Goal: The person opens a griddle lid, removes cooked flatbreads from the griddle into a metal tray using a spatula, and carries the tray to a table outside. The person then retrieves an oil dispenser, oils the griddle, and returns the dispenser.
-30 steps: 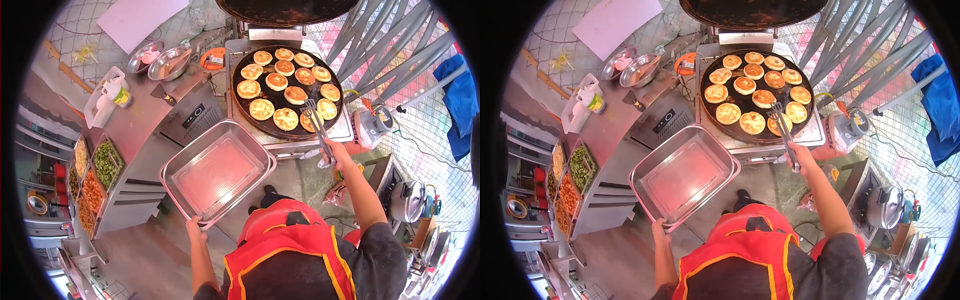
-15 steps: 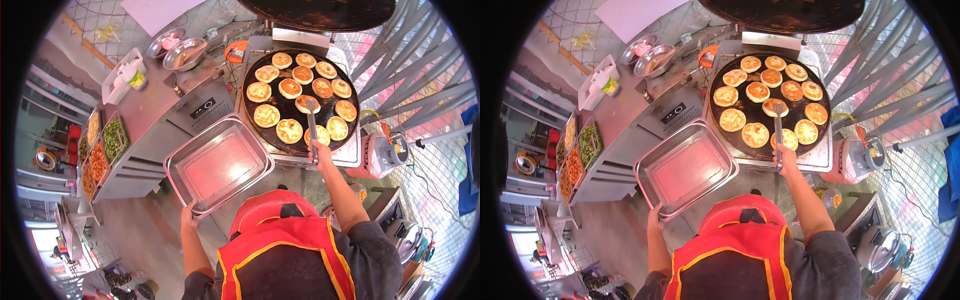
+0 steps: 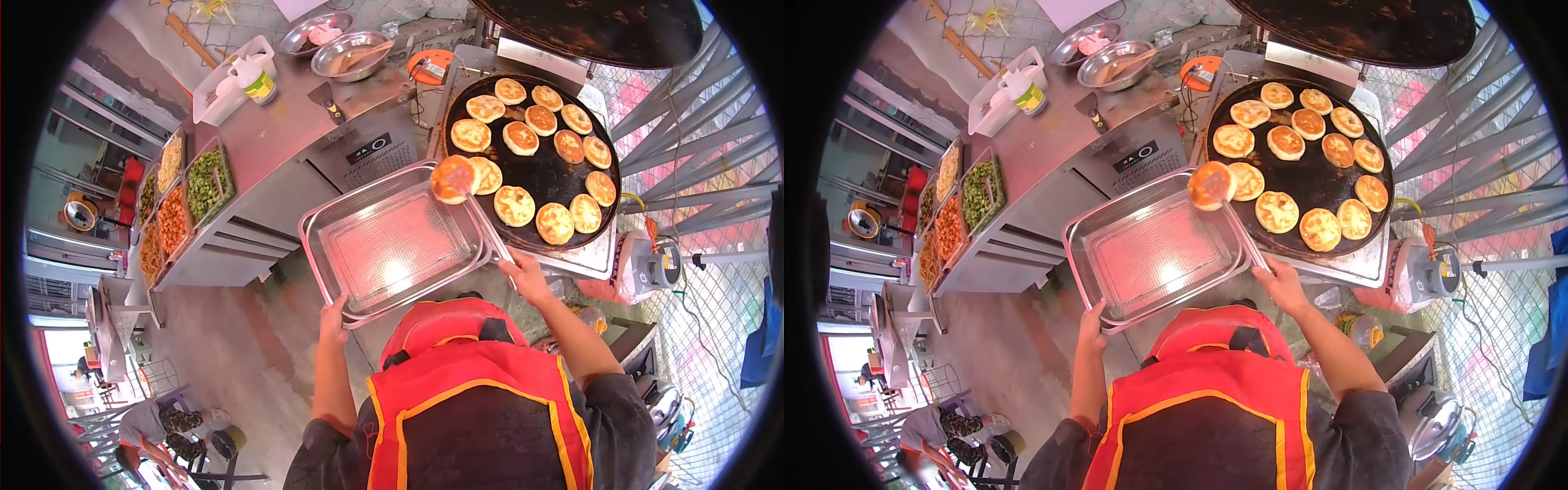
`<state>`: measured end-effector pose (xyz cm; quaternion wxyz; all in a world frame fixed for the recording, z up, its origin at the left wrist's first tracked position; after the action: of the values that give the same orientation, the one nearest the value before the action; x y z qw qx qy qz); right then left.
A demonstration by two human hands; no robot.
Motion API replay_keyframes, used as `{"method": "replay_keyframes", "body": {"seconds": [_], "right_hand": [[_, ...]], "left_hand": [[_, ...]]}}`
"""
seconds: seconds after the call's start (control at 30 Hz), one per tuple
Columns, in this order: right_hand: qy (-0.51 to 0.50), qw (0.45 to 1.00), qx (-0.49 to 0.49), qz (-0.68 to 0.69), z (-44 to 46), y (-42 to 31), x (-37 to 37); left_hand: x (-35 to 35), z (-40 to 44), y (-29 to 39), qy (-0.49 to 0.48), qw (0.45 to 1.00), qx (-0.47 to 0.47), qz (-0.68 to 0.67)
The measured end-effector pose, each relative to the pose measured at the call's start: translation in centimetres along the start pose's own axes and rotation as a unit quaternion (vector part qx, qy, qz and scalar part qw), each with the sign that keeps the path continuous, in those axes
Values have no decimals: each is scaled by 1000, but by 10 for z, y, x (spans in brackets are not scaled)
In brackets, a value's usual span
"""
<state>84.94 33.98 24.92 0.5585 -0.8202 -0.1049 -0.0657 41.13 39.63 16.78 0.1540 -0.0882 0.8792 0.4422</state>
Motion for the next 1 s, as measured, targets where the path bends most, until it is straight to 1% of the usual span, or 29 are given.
{"method": "replay_keyframes", "body": {"seconds": [0.03, 0.07, 0.1, 0.2, 0.3, 0.4, 0.43, 0.47, 0.53, 0.57, 0.67, 0.7, 0.73, 0.8, 0.83, 0.93, 1.0], "right_hand": [[17, 994, 50, -92, 10, -2, -8], [33, 978, 100, -182, 18, -6, -17], [15, 978, -4, -206, 21, -22, -26], [53, 947, 23, -317, 45, -44, -56], [51, 939, 22, -340, 51, -59, -56], [78, 948, 25, -309, 26, -45, 6], [86, 954, 73, -278, 16, -46, 27], [83, 979, 27, -185, 14, -34, 42], [71, 995, -63, 4, 8, -7, 72], [86, 986, -76, 125, 7, 7, 85], [94, 926, -135, 340, 19, 41, 101], [64, 915, -122, 378, 35, 51, 103], [24, 895, -81, 437, 59, 61, 106], [69, 865, -89, 490, 86, 60, 109], [76, 865, -79, 490, 98, 55, 114], [111, 884, -37, 452, 111, 49, 121], [132, 900, -28, 414, 99, 44, 119]], "left_hand": [[-3, -4, 7, -4, 1000, -1, 1], [-5, -7, 16, -7, 1000, -2, 2], [-4, -10, 32, 2, 1000, -10, 13], [17, -11, 73, -6, 1000, -13, 17], [28, -15, 82, 16, 1000, -10, 25], [-15, -15, 54, 19, 999, -19, 38], [-27, -11, 49, 20, 999, -35, 35], [-27, -13, 50, 23, 998, -32, 43], [-29, -20, 53, 33, 998, -27, 55], [-34, -23, 54, 30, 998, -19, 54], [-16, -20, 40, 48, 996, -24, 64], [-11, -17, 35, 44, 998, -31, 45], [-13, -15, 34, 37, 998, -26, 38], [-19, -20, 40, 33, 999, -14, 26], [-26, -22, 41, 27, 1000, -11, 12], [-22, -23, 37, 32, 999, -1, 23], [-12, -19, 32, 37, 999, -8, 36]]}}
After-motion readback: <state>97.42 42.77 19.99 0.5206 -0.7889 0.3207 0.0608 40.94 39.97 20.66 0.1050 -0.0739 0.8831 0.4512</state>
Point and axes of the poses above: each hand's wrist, its own z-axis towards the middle knuckle, its own x-axis out of the back of the hand, y = z × x, the point moved 7 cm from there along z, towards the middle knuckle, and after that the axes turned 14 degrees about -y, right-handed, at the moved point
